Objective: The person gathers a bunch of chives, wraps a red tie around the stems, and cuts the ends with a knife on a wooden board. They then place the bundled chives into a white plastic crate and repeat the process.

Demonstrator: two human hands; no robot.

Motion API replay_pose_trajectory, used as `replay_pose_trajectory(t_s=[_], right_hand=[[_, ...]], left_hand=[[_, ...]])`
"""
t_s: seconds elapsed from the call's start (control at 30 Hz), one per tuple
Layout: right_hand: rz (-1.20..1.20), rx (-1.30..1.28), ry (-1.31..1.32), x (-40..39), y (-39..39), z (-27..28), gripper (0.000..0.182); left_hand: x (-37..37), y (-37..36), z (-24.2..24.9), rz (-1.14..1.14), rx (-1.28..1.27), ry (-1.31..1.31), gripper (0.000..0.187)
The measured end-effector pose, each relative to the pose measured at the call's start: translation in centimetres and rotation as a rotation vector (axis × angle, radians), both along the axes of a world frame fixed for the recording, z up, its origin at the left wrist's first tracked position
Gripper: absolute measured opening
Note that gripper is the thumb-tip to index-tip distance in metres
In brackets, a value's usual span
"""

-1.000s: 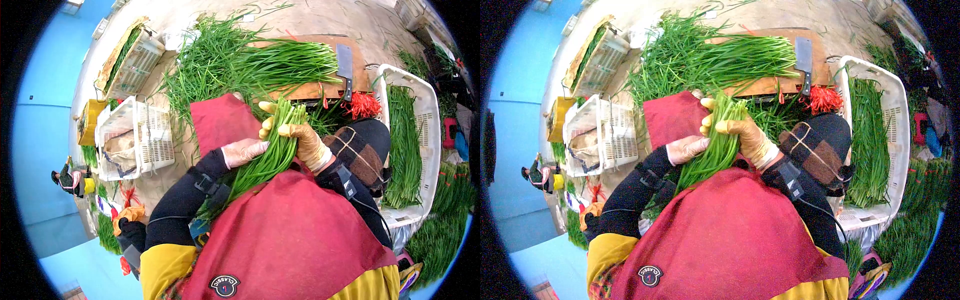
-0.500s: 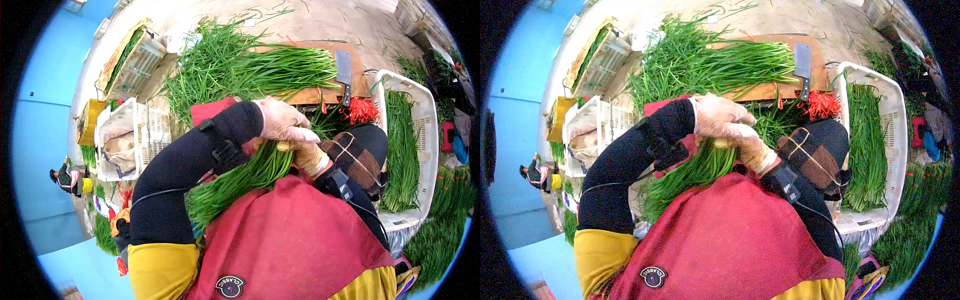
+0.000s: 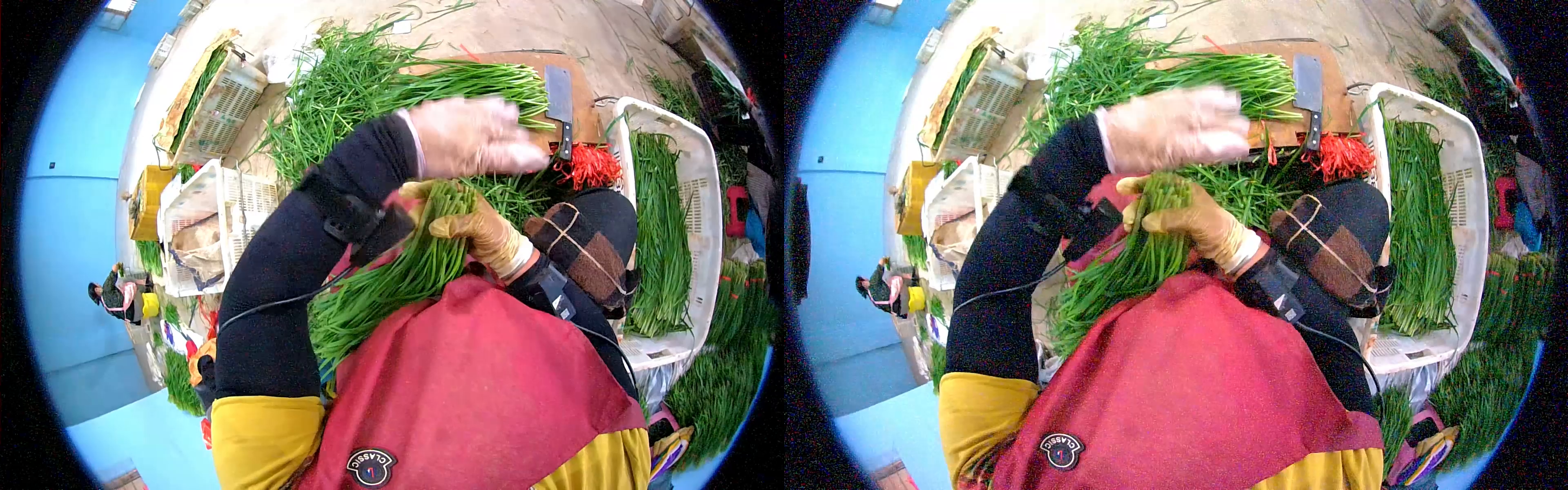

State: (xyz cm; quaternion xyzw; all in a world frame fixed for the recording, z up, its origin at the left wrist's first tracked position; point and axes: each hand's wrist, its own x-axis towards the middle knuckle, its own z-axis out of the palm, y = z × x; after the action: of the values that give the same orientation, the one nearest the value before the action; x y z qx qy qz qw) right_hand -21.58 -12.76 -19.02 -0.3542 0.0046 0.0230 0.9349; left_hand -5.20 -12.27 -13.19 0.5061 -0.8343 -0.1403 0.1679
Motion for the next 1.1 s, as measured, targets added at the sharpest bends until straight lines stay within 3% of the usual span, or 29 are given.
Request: replay_pose_trajectory(t_s=[0.07,0.13,0.2,0.23,0.27,0.3,0.33,0.37,0.4,0.47,0.5,0.53,0.57,0.6,0.73,0.8,0.83,0.87,0.93,1.0,1.1], right_hand=[[0.022,0.031,0.014,-0.6,-0.2,0.2,0.057],[-0.111,-0.124,0.322,-1.8,-1.1,0.0,0.05],[-0.09,-0.199,0.249,-0.8,-1.1,-1.1,0.048],[-0.052,-0.274,0.188,-0.4,-0.8,-2.1,0.048],[-0.005,-0.341,0.133,-0.3,-0.1,-2.9,0.047],[0.036,-0.414,0.067,-0.1,0.4,-3.2,0.048],[0.115,-0.31,0.142,-0.2,-0.2,-0.3,0.04],[0.097,-0.261,0.023,0.1,-0.1,0.3,0.038],[0.078,-0.214,-0.096,0.4,-0.2,0.7,0.036],[0.196,-0.24,-0.128,-0.2,-1.0,-0.7,0.046],[0.11,-0.464,-0.014,-0.7,-0.6,-1.7,0.054],[0.022,-0.683,0.098,-0.8,-0.2,-3.5,0.062],[0.062,-0.233,-0.094,0.1,1.2,-10.8,0.069],[0.066,-0.228,-0.091,0.0,1.3,-11.1,0.069],[-0.446,-0.827,-0.049,-1.0,1.6,-9.8,0.047],[-0.705,-1.122,-0.045,-0.9,1.6,-7.5,0.04],[-0.531,-0.462,0.049,-0.5,1.3,-5.8,0.037],[-0.347,-0.114,0.093,-1.2,-0.3,-1.8,0.043],[-0.381,0.02,-0.171,-1.6,-3.1,-1.2,0.044],[-0.592,0.128,-0.2,-2.7,-4.2,2.0,0.034],[-0.78,0.093,-0.261,-4.2,-7.0,3.1,0.037]], left_hand=[[-1.5,0.9,0.5,0.025,0.002,-0.109,0.055],[-3.6,2.6,0.7,0.052,-0.001,-0.214,0.053],[-4.4,4.3,0.2,0.08,0.601,-0.199,0.075],[-4.0,3.6,0.6,0.092,0.735,-0.109,0.087],[-4.3,3.4,2.4,0.192,0.757,-0.059,0.086],[-4.3,2.8,3.7,0.19,0.669,-0.042,0.085],[-4.0,2.2,4.6,0.19,0.571,-0.035,0.084],[-3.5,2.0,5.6,0.09,0.348,0.094,0.08],[-3.6,1.6,6.6,0.248,0.4,0.088,0.077],[-3.3,2.3,4.8,0.219,0.423,0.254,0.073],[-2.6,2.9,0.3,-0.215,0.133,-0.069,0.068],[-5.1,2.5,3.5,0.159,0.867,-0.122,0.066],[-5.3,3.1,3.1,0.177,0.762,0.007,0.067],[-5.4,3.6,2.4,0.195,0.655,0.141,0.069],[-6.0,3.3,2.1,0.254,0.531,0.117,0.074],[-6.0,3.7,1.9,0.277,0.271,0.153,0.067],[-5.3,3.4,1.6,0.248,0.219,0.316,0.057],[-4.8,3.4,3.8,0.206,0.167,0.399,0.05],[-3.4,5.5,4.4,0.313,0.017,0.516,0.047],[-2.8,7.9,4.9,0.294,-0.058,0.449,0.044],[-2.5,11.2,3.4,0.385,-0.121,0.437,0.034]])
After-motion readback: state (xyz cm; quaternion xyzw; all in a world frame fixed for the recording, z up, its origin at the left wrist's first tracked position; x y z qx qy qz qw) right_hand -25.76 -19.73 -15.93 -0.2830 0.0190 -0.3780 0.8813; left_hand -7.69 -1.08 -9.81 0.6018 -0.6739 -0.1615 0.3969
